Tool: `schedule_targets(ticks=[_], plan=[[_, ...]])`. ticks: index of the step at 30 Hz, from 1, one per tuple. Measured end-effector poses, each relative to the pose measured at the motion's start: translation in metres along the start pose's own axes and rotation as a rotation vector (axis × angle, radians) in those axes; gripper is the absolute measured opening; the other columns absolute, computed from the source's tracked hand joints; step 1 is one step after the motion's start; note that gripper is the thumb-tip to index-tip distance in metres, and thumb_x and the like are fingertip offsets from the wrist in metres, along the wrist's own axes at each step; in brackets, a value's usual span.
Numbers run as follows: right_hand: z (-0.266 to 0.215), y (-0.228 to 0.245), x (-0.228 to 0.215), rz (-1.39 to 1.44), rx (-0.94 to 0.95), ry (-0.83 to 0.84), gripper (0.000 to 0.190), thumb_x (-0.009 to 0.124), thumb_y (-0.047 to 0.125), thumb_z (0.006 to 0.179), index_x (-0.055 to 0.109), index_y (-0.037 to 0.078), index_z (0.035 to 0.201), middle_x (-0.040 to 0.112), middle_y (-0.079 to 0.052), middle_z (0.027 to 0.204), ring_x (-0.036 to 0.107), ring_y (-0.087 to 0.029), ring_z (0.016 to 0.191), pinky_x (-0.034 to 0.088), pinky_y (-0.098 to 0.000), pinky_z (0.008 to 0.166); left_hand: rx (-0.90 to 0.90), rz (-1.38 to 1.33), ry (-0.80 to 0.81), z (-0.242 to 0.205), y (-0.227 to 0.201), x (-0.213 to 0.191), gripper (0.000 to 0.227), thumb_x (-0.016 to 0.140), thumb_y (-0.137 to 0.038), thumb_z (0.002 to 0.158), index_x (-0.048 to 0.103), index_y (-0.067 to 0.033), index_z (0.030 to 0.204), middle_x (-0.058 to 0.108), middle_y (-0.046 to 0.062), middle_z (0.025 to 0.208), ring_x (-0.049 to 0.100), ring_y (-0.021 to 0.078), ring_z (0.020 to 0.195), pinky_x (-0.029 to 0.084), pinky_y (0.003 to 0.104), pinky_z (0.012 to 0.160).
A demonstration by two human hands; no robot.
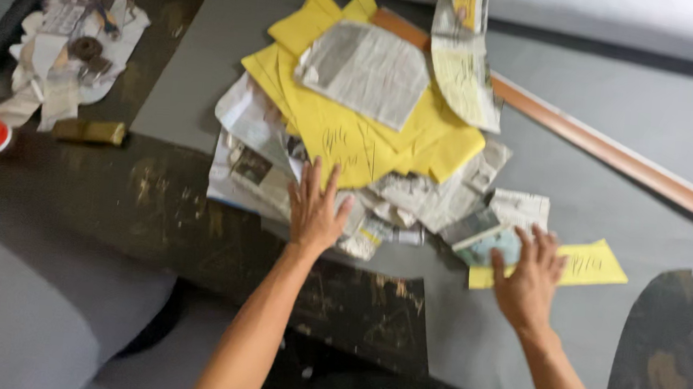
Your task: The person organizes a pile of yellow paper templates and newspaper sheets on a gray workbench. They move tools like a socket wrench and pliers aside, then place a newspaper sheet flat and arrange several yellow templates on top of it.
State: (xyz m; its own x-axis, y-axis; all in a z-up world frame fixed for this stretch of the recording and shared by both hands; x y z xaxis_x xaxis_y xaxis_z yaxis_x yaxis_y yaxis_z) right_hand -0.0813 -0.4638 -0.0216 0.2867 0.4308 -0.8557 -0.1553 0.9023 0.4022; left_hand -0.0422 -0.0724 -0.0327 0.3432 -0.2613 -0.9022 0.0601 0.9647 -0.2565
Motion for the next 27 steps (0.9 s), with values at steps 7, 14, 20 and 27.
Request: schedule_targets(ticks=[7, 14, 20, 27], plan=[[0.079, 0.055, 0.046, 0.128, -0.025, 0.133, 0.067, 0.063, 0.036, 0.094, 0.04, 0.012, 0.152, 0.036, -0.02, 0.158, 0.029, -0.039, 0.149, 0.019, -0.063, 0.118, -0.032, 0.044, 0.15, 0.056, 0.018, 0.058, 0.08, 0.046, -0.064, 0.098, 0.02, -0.0262, 0.163, 0.008, 0.013, 0.171, 0.011, 0.0373, 0.157, 0.005, 0.073, 0.116], [0.145, 0.031, 0.108, 0.041, -0.061, 0.255, 0.062, 0.055, 0.032, 0.102, 0.036, 0.009, 0.155, 0.037, -0.013, 0.161, 0.027, -0.035, 0.152, 0.011, -0.0634, 0.119, 0.125, 0.029, 0.099, 0.102, 0.059, 0.055, 0.077, 0.049, -0.063, 0.097, 0.028, -0.0245, 0.161, 0.02, 0.017, 0.167, 0.02, 0.0395, 0.153, 0.013, 0.068, 0.119], [0.169, -0.006, 0.097, 0.127, 0.089, 0.062, 0.028, 0.058, 0.024, 0.109, 0.059, 0.014, 0.136, 0.063, -0.007, 0.138, 0.056, -0.027, 0.125, 0.036, -0.0501, 0.109, 0.186, -0.218, 0.064, 0.136, 0.08, 0.023, 0.068, 0.066, -0.043, 0.095, 0.045, -0.0123, 0.152, 0.037, 0.022, 0.161, 0.035, 0.0415, 0.147, 0.029, 0.061, 0.12], [0.23, 0.022, 0.082, 0.001, -0.19, -0.104, 0.044, 0.073, 0.015, 0.092, 0.059, 0.003, 0.132, 0.063, -0.015, 0.126, 0.058, -0.038, 0.12, 0.045, -0.0521, 0.095, 0.121, -0.137, 0.057, 0.064, 0.019, 0.004, 0.061, 0.067, -0.051, 0.092, 0.055, -0.0185, 0.143, 0.039, 0.018, 0.154, 0.037, 0.0402, 0.144, 0.014, 0.074, 0.116]])
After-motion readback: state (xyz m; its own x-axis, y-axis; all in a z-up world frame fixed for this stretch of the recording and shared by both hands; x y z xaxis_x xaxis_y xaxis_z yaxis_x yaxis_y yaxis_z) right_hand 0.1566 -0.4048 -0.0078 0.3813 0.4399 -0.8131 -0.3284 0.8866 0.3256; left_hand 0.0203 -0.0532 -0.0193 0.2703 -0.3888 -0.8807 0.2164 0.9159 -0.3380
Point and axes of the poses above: each hand's wrist, its own z-axis towards the middle knuckle, its own x-axis out of the palm, y = z × x, the point moved 8 cm from there along z, towards the middle knuckle
